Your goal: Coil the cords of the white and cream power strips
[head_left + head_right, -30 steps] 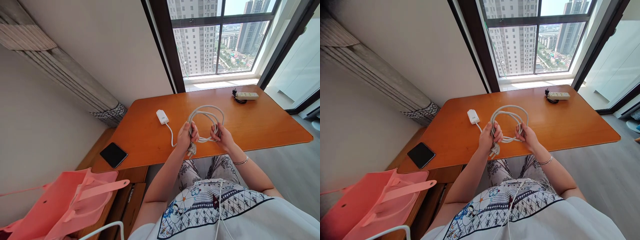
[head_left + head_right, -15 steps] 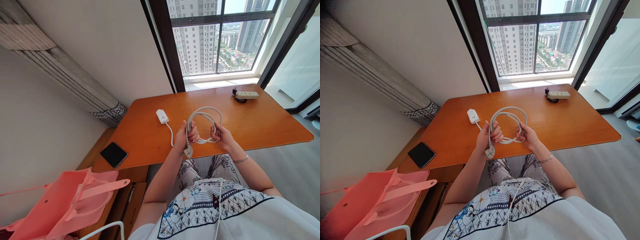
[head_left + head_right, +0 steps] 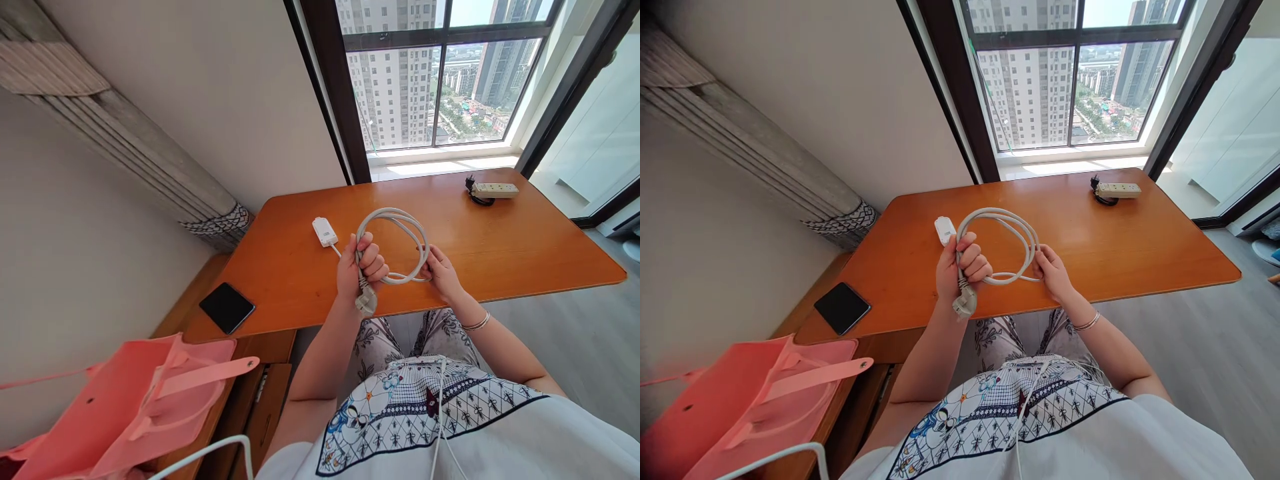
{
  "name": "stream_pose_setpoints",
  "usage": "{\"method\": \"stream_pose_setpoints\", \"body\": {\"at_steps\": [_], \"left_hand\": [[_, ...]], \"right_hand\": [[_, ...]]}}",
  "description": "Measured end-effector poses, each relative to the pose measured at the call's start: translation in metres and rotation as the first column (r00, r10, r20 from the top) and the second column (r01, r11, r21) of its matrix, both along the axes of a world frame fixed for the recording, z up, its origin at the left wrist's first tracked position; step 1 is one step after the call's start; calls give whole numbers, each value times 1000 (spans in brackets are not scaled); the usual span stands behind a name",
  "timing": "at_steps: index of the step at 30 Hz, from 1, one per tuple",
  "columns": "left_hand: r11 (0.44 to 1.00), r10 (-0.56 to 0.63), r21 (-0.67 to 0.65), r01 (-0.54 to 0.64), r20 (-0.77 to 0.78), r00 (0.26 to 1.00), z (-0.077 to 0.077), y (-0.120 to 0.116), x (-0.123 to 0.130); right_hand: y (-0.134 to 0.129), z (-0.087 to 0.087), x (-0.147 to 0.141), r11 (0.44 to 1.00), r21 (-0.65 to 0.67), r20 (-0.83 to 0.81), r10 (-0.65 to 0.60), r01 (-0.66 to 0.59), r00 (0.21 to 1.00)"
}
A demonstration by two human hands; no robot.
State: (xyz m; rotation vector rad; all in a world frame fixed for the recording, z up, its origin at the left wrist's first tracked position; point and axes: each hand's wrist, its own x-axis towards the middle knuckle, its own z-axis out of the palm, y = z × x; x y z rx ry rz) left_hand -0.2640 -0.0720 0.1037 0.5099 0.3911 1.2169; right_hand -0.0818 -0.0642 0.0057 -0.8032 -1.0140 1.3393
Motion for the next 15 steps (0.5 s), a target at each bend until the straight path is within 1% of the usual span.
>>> {"method": "stream_pose_setpoints", "body": {"at_steps": [2, 5, 6, 8, 10, 12, 14, 15], "left_hand": [[997, 70, 41, -71, 36, 997, 5, 2, 2], [975, 192, 102, -199, 75, 979, 12, 7, 6], [964, 230, 115, -238, 79, 970, 13, 9, 8], [942, 300, 134, -308, 77, 951, 15, 12, 12], [922, 353, 148, -358, 61, 934, 13, 15, 18], [911, 378, 163, -379, 38, 925, 11, 15, 24], [912, 378, 172, -373, 8, 926, 9, 14, 25], [915, 370, 174, -364, -5, 929, 8, 14, 24]], "right_hand": [[-2, -7, -6, 994, 78, 95, -77, 70, 992], [-7, -19, -12, 975, 194, 280, -157, 105, 947], [-9, -22, -13, 968, 230, 356, -179, 100, 917], [-14, -24, -14, 953, 298, 521, -214, 58, 826], [-20, -20, -15, 940, 341, 657, -226, -17, 719], [-26, -12, -14, 932, 348, 743, -206, -105, 637], [-30, -2, -13, 927, 335, 777, -171, -168, 606], [-31, 3, -12, 926, 329, 773, -150, -188, 616]]}}
